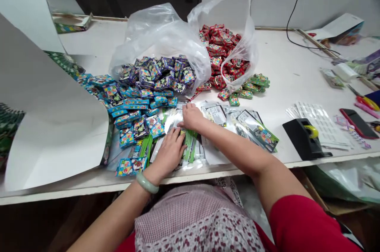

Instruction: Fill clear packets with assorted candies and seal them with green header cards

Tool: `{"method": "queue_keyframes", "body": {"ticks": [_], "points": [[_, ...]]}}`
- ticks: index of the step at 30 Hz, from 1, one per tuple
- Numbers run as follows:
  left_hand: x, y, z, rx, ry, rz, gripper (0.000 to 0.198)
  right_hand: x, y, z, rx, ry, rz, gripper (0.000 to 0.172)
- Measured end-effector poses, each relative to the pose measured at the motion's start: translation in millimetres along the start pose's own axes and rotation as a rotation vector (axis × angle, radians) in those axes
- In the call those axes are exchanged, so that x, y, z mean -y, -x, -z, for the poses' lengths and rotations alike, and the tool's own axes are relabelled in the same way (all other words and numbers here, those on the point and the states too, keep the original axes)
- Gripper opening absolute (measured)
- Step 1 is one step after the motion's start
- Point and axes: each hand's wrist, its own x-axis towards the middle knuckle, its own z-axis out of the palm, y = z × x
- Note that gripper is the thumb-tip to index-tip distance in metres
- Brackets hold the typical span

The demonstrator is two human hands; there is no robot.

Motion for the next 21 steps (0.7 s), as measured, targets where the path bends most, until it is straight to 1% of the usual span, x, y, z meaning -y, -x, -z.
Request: {"method": "queue_keyframes", "body": {"ticks": [1, 5, 7, 9, 11, 14, 17, 19, 21], "points": [[-1, 1, 0.2, 0.004, 0.006, 0.002, 0.04, -2, -1, 1, 0.008, 0.0, -0.002, 0.075], [-3, 3, -0.9, 0.012, 0.002, 0.01, 0.039, -7, -4, 5, 0.031, -0.001, 0.03, 0.06], [-2, 3, -2.0, 0.008, 0.01, 0.004, 0.038, -8, -6, 7, 0.036, -0.002, 0.034, 0.058], [-1, 3, -2.5, -0.004, 0.023, 0.002, 0.038, -8, -10, 10, 0.041, -0.005, 0.019, 0.061], [-1, 5, -2.1, -0.008, 0.034, 0.014, 0.037, -8, -14, 11, 0.048, -0.008, 0.005, 0.068], [-2, 8, -0.7, 0.024, 0.048, 0.034, 0.041, -6, -19, 13, 0.076, -0.026, 0.033, 0.072], [-3, 11, -2.5, 0.044, 0.066, 0.032, 0.047, -3, -23, 15, 0.11, -0.065, 0.055, 0.063], [0, 11, -7.1, 0.027, 0.065, 0.028, 0.049, -1, -25, 19, 0.122, -0.094, 0.042, 0.057], [5, 10, -13.7, -0.008, 0.048, 0.027, 0.048, 2, -25, 23, 0.1, -0.127, 0.05, 0.054]]}}
